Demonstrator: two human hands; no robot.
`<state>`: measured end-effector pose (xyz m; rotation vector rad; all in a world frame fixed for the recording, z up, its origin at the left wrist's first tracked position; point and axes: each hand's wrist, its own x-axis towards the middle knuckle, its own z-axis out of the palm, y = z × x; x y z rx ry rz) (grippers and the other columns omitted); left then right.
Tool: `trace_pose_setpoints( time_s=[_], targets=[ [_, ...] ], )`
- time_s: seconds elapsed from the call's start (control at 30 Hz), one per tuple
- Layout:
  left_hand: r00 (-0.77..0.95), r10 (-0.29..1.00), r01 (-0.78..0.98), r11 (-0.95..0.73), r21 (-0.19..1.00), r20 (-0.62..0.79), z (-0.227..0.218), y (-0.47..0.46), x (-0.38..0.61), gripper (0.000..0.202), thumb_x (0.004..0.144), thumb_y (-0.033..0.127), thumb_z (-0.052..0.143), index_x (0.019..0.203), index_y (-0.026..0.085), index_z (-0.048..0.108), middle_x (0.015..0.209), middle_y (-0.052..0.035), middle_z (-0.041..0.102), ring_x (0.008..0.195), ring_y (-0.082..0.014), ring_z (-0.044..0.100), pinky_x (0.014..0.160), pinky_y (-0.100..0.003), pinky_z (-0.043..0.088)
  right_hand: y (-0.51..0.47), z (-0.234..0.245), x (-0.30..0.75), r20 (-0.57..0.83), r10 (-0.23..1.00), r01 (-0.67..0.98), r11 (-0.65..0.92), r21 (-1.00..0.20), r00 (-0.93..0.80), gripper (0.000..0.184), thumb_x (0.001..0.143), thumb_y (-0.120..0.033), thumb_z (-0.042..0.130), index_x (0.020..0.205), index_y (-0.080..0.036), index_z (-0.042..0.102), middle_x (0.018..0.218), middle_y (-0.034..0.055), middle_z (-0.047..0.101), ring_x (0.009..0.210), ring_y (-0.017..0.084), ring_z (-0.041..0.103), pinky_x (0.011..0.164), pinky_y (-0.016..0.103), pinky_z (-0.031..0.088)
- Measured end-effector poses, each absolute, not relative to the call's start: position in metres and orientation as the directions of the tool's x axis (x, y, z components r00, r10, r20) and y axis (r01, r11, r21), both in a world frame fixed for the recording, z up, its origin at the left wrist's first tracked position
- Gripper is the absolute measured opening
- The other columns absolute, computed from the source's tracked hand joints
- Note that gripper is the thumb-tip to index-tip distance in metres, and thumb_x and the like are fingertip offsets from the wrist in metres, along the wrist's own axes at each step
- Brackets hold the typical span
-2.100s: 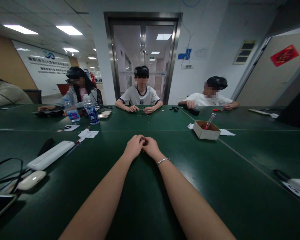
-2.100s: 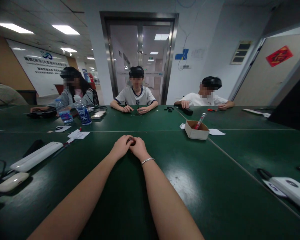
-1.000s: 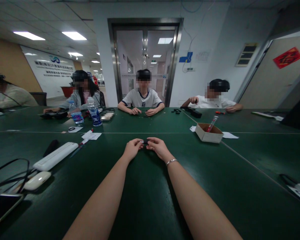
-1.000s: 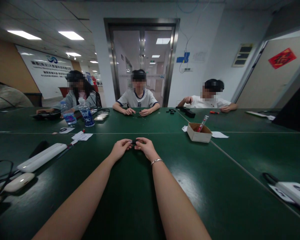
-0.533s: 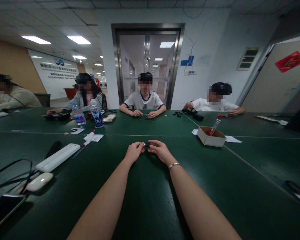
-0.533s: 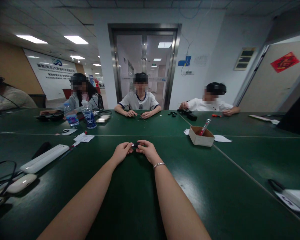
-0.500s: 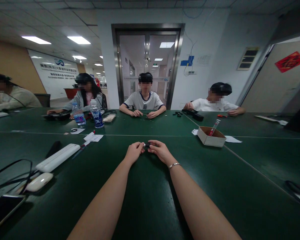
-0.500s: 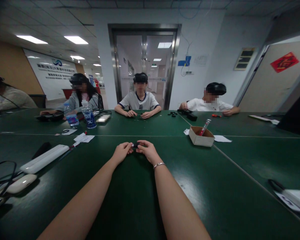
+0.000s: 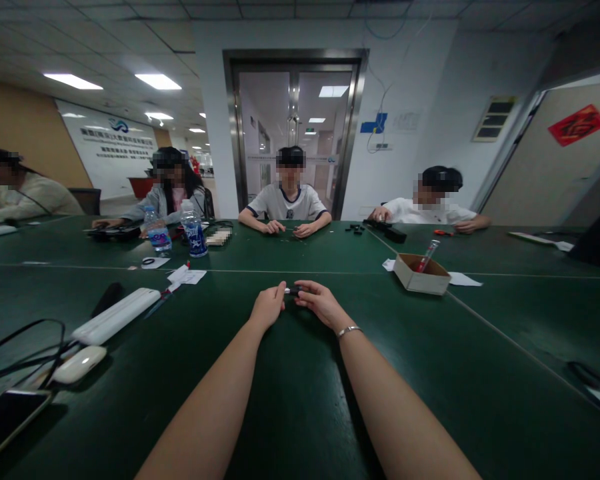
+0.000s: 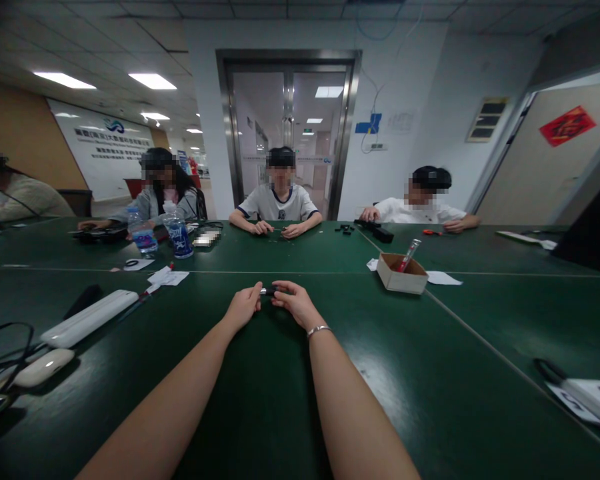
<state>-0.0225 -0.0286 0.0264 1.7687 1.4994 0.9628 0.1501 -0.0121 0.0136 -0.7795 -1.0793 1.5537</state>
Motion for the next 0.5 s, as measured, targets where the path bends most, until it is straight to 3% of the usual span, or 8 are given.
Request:
trace_pose_setpoints(
  time_s=[0.3,0.43,0.5],
  targets=[
    [0.073,0.977,0.482,-0.208,0.851,0.198,0.0228,-0.0279,-0.0208,0.048,0.092,0.057,0.030,0.077,0.020,0.057,0.067,-0.0012,0.060,0.060,-0.0162,0.057,0.060,-0.027,0.040,-0.0125,0.0163,0.1471,0.022,0.977,-0.377,-0.061,-0.924,-0.212,0.022,0.071,-0.009,0.077,0.091,-0.013,0.071,0.081,0.0049,0.067,0.063,0.011,0.064,0.063,0.022,0.057],
    [0.072,0.971,0.515,-0.232,0.825,0.228,0.0276,-0.0314,-0.0190,0.034,0.093,0.050,0.036,0.090,0.022,0.055,0.073,-0.0008,0.062,0.064,-0.0164,0.058,0.061,-0.026,0.040,-0.0122,0.0165,0.1462,0.017,0.985,-0.392,-0.054,-0.918,-0.174,0.022,0.068,-0.012,0.081,0.087,-0.012,0.071,0.076,0.0051,0.069,0.060,0.011,0.063,0.061,0.022,0.056],
    [0.069,0.965,0.543,-0.249,0.802,0.253,0.0290,-0.0316,-0.0195,0.029,0.092,0.047,0.040,0.087,0.022,0.055,0.074,-0.0010,0.062,0.065,-0.0163,0.058,0.062,-0.026,0.040,-0.0127,0.0169,0.1464,0.015,0.984,-0.393,-0.056,-0.918,-0.175,0.021,0.067,-0.013,0.081,0.086,-0.012,0.072,0.076,0.0050,0.069,0.059,0.011,0.063,0.061,0.021,0.056]
  ],
)
